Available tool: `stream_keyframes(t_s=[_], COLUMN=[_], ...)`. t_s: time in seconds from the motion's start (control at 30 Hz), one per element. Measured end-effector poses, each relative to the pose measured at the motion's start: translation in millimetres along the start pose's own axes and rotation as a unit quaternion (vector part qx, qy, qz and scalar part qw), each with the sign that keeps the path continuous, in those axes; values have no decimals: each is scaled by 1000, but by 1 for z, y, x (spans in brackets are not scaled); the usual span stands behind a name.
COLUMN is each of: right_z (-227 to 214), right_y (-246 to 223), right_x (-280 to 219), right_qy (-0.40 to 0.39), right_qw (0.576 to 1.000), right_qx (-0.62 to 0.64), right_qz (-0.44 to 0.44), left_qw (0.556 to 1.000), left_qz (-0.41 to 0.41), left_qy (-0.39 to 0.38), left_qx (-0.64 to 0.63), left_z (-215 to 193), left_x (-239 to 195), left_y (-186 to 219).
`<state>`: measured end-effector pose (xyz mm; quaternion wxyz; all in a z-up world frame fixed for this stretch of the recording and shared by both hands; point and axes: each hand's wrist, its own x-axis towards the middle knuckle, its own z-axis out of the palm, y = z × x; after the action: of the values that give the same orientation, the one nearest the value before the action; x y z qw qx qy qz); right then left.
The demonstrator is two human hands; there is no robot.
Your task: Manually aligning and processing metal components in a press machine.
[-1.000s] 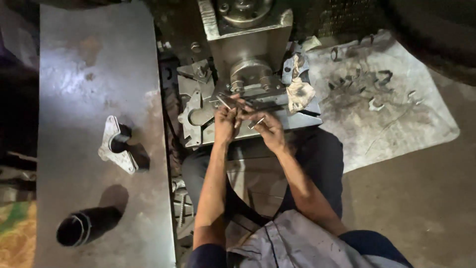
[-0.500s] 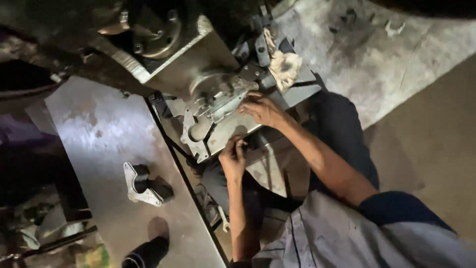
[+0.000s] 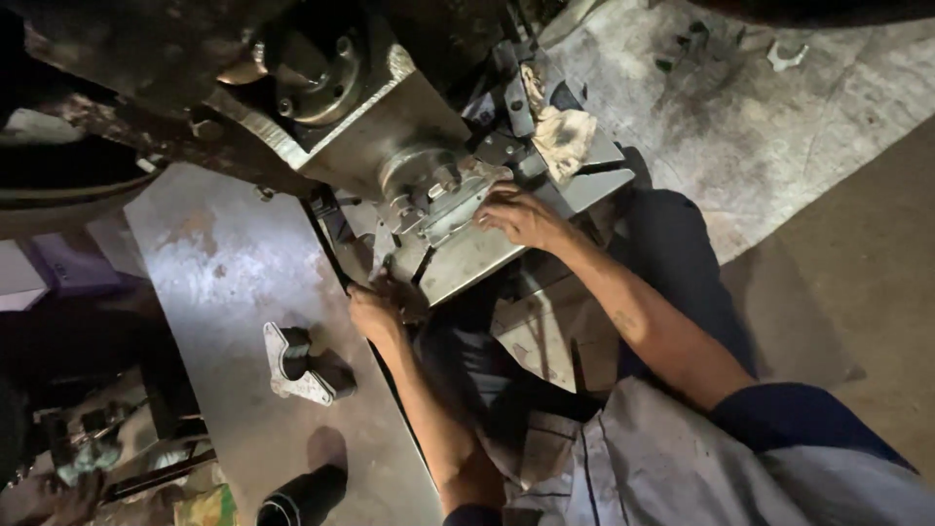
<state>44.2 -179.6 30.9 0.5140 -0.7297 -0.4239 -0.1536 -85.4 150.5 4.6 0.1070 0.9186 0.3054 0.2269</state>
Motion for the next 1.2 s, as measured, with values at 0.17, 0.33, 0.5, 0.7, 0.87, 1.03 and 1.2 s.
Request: stream_keyframes(t_s=[0.17,0.33,0.5,0.7,0.87,1.03,1.2], right_z=[-1,-5,-37,-27,-80,-110,-84], right_y=[-5,-5,-49,5,-46,30,27], right_x=[-4,-5,26,14,48,1,-19], right_qy=[-17,-42,67,-28,-81,117,209], right_qw=[999,994,991,957,940,922,805], right_qx=[0,17,-116,-282,-192,18,334], right_qz=[39,103,21,68,270,369,444], left_qw=[995,999,998,941,781,671,706], left_qz=[-48,0,-6,6,-163,-207,-224], left_qy=[-92,-33,14,-29,-143,-170,-140], left_qx=[-4,19,-69,-338,-586,-691,-657], left_z=[19,48,-5,-74,-23,3,24], left_x=[21,18,9,-51,-84,-63,-31], left_y=[-20,-37,16,88,121,145,158])
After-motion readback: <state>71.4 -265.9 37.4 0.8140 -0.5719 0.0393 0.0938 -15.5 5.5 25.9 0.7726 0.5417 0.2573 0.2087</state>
